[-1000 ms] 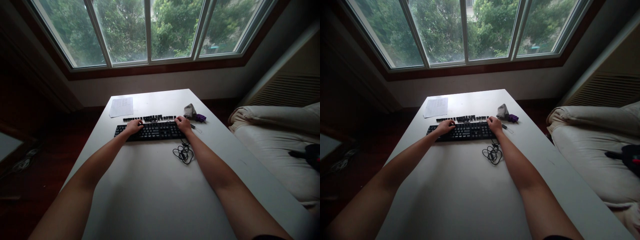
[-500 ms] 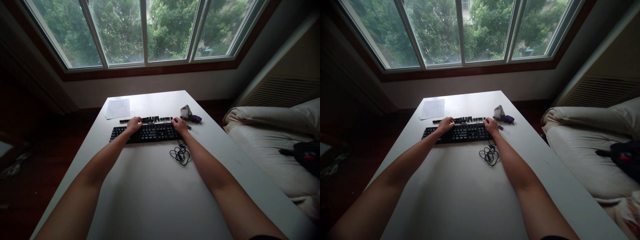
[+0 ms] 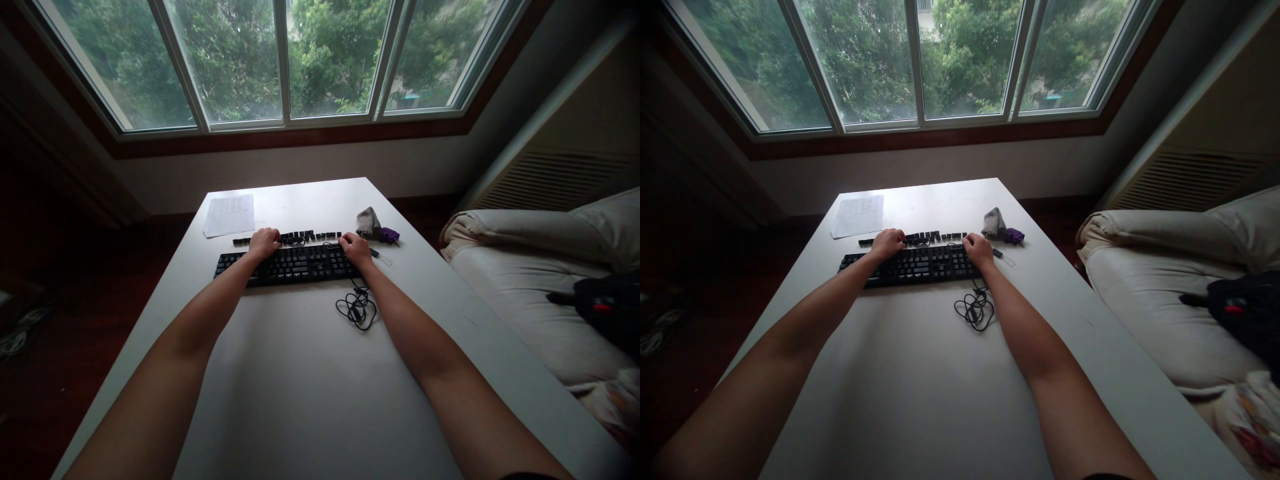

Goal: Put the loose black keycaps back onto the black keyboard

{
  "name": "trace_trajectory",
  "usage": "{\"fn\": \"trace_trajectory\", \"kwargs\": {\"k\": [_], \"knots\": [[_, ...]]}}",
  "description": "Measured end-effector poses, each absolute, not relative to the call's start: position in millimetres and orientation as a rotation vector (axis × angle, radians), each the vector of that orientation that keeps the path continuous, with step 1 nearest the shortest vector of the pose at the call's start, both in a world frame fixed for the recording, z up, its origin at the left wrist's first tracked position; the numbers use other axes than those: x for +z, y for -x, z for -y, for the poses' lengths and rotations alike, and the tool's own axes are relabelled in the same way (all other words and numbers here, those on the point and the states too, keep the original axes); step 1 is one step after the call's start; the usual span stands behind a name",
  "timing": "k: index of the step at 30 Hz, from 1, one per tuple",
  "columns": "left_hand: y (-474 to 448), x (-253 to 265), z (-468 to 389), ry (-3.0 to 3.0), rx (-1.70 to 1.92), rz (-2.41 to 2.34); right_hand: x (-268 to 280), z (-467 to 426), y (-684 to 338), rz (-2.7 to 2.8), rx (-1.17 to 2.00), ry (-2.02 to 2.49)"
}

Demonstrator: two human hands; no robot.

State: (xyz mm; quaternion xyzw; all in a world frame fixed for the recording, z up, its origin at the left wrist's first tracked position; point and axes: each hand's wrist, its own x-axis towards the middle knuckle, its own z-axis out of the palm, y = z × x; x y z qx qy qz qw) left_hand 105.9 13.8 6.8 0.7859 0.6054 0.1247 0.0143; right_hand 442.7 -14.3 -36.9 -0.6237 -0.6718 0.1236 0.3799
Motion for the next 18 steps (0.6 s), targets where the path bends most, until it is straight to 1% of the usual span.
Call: {"fn": "trace_trajectory", "kwargs": {"k": [12,18], "knots": [[-107,21,-2,-2.501,0.4,-1.891,-34,16,-443,1.721,0.321,1.581],[-98,39,15,-2.65,0.411,-1.646,-36,15,-444,1.72,0.323,1.582]]}}
